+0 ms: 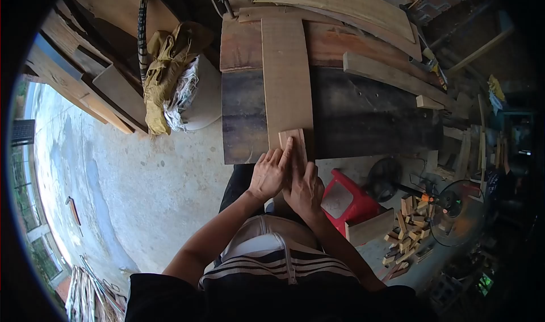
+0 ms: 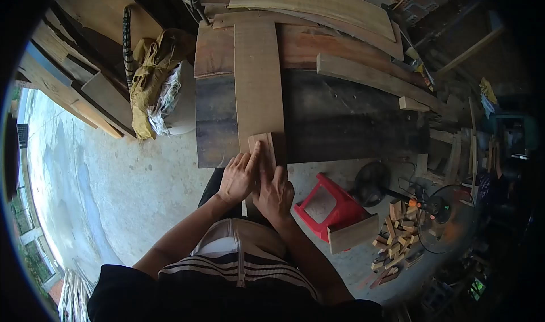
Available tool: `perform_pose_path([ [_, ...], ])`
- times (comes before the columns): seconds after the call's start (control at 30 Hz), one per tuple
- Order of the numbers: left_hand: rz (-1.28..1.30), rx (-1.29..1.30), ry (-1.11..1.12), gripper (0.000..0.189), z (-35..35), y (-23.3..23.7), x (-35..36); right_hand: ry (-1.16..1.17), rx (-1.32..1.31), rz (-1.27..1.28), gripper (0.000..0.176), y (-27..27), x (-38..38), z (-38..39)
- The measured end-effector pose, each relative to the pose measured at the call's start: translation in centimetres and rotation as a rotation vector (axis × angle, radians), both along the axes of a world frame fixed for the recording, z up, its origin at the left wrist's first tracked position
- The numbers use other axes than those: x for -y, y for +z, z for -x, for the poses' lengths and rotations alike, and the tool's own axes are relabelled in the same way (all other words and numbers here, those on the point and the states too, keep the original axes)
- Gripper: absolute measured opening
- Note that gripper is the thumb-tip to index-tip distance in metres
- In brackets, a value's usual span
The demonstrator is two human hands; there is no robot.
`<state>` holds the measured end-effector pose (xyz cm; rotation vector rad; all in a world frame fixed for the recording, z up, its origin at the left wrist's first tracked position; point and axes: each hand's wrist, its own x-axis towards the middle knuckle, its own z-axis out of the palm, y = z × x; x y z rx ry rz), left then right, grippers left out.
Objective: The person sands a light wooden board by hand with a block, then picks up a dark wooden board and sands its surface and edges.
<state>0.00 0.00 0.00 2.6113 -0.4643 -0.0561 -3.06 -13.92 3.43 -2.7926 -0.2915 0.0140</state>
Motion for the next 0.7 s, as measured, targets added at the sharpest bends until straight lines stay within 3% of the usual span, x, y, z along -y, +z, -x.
perform_pose_path([
  [0.07,0.041,0.077,0.014,0.086,-1.8,1.4,-1.0,-0.008,-0.029,-0.060,0.100,0.6,-1.3,-2.0],
  [0.1,0.185,-0.085,0.019,0.086,-1.8,0.7,2.8,-0.018,-0.188,0.087,0.100,1.7,1.7,-2.4],
  [0.2,0.191,0.104,0.063,0.082,-13.9,0.1,-0.6,-0.026,0.024,-0.001,0.101,-0.5,-2.0,-13.7],
  [0.47,0.191,0.203,0.102,0.066,-33.5,-0.9,-2.1,-0.088,0.060,0.037,0.100,-1.6,-4.1,-32.1],
  [0.6,0.167,0.097,0.097,0.067,-31.2,0.2,-1.5,-0.096,0.048,-0.008,0.104,-1.2,-3.8,-29.7],
  [0.67,0.132,0.084,0.042,0.077,-25.7,0.0,-1.3,-0.093,-0.008,-0.028,0.108,-0.9,-3.2,-24.5],
  [0.7,0.137,0.064,-0.012,0.085,-21.7,0.2,-1.3,-0.088,-0.071,-0.006,0.101,-0.2,-2.7,-20.9],
])
